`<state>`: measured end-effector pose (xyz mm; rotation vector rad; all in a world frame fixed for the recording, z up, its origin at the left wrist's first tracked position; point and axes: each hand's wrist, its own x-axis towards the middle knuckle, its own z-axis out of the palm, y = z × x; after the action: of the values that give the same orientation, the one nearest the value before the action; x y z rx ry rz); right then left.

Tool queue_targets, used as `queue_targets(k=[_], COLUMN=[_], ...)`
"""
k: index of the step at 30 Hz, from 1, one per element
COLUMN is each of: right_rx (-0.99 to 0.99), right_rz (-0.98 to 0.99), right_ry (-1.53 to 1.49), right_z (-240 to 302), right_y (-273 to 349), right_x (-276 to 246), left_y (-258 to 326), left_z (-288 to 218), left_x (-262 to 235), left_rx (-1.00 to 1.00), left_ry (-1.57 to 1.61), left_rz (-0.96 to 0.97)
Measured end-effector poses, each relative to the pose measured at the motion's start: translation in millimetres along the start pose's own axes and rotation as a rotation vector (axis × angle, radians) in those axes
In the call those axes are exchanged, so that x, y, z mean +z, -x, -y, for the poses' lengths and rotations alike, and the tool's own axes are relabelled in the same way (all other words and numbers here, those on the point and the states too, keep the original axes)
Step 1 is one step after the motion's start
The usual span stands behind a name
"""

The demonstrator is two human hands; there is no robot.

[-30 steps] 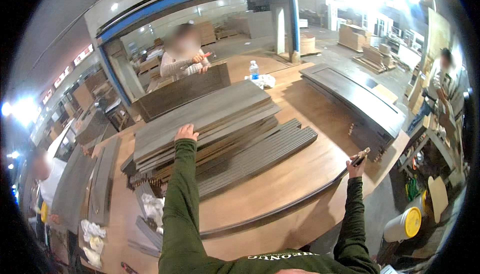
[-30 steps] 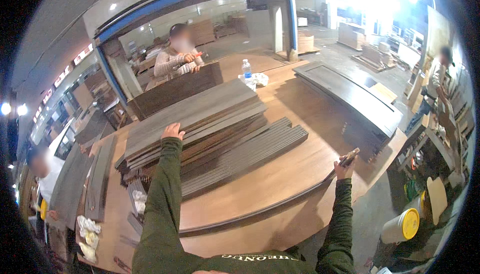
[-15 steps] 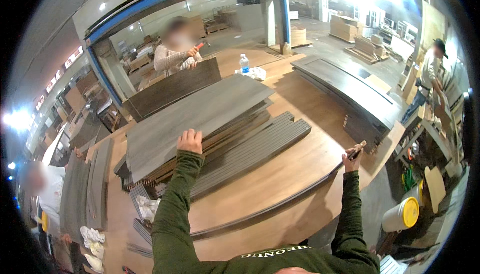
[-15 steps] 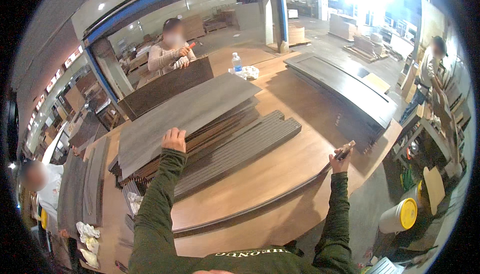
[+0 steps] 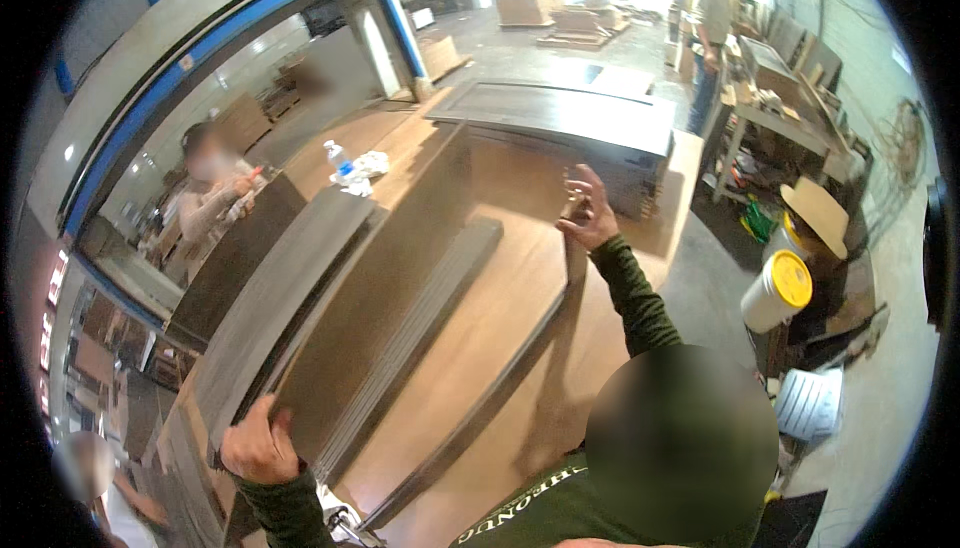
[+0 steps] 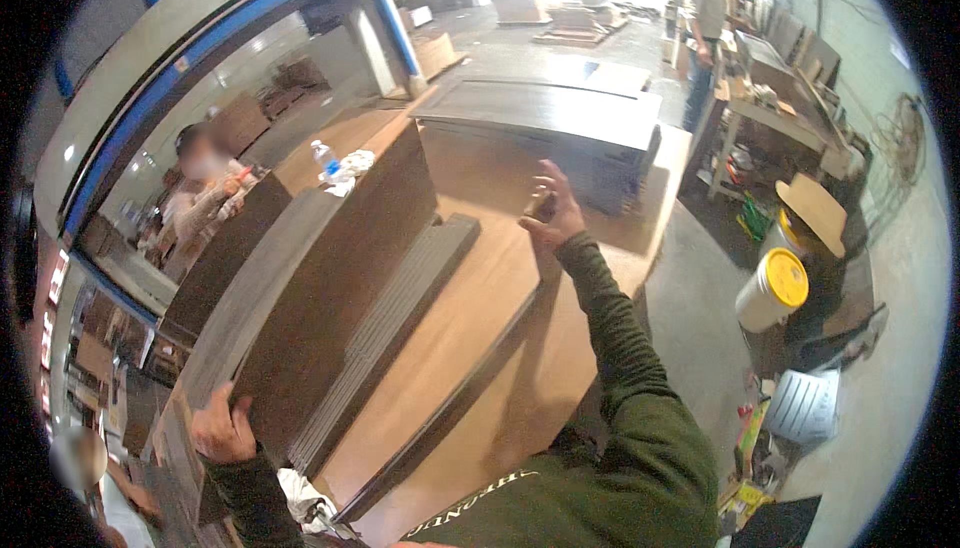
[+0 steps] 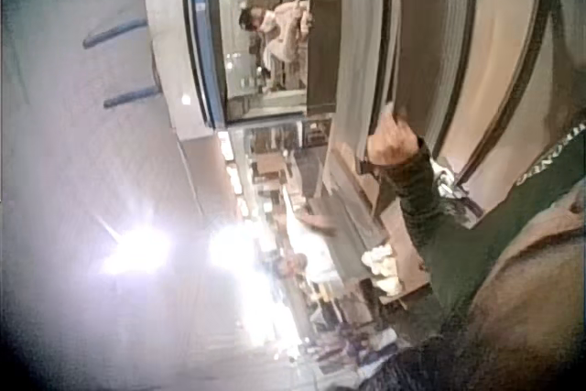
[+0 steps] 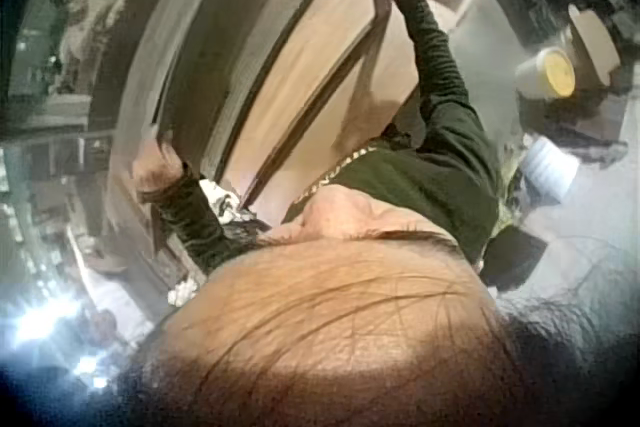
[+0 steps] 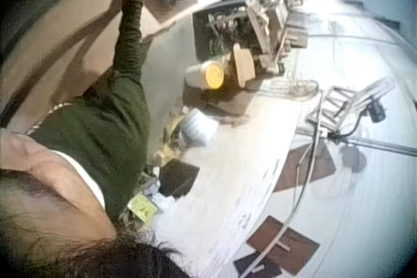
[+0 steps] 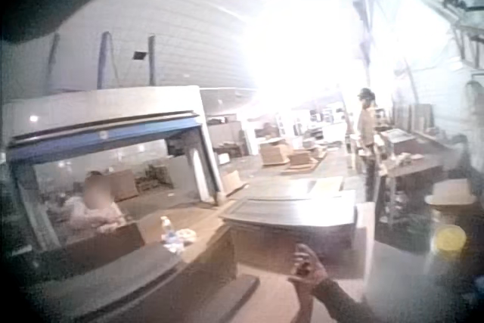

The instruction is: The person assembles cabinet door frames by hammering wooden stiles and rails together, handling the pieces by hand and with a hammer.

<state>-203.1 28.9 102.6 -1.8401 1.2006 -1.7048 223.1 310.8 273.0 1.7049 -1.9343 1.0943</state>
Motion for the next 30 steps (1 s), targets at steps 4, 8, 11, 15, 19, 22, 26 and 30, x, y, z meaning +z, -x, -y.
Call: queue_targets(k=[4,8,11,15,19,22,26,30], right_rx=[-0.043,-0.050,-0.010,0.018,0.051,0.073,0.029,0.058], right_rz=[0.115,0.154,0.161,0.152,0.195,0.206,0.135,0.085], right_ry=[-0.007,-0.050,-0.137,-0.168,-0.232,-0.248,-0.206,-0.199], right_z=[-7,-8,-12,-15,-14,-8,-5,-5], right_y=[6,7,7,9,10,10,10,10], right_x=[-10,-20,-20,-20,-22,-24,-20,-13], left_y=[18,17,18,20,26,24,26,29], left_z=[-36,-63,-72,-70,-73,-80,-84,-84], left_x=[13,30,47,46,48,47,47,47], left_rx=[-0.005,0.067,0.103,0.172,0.148,0.122,0.117,0.146], left_ry=[0.261,0.381,0.421,0.446,0.474,0.419,0.356,0.391], left_rz=[0.110,0.204,0.225,0.312,0.289,0.255,0.245,0.296])
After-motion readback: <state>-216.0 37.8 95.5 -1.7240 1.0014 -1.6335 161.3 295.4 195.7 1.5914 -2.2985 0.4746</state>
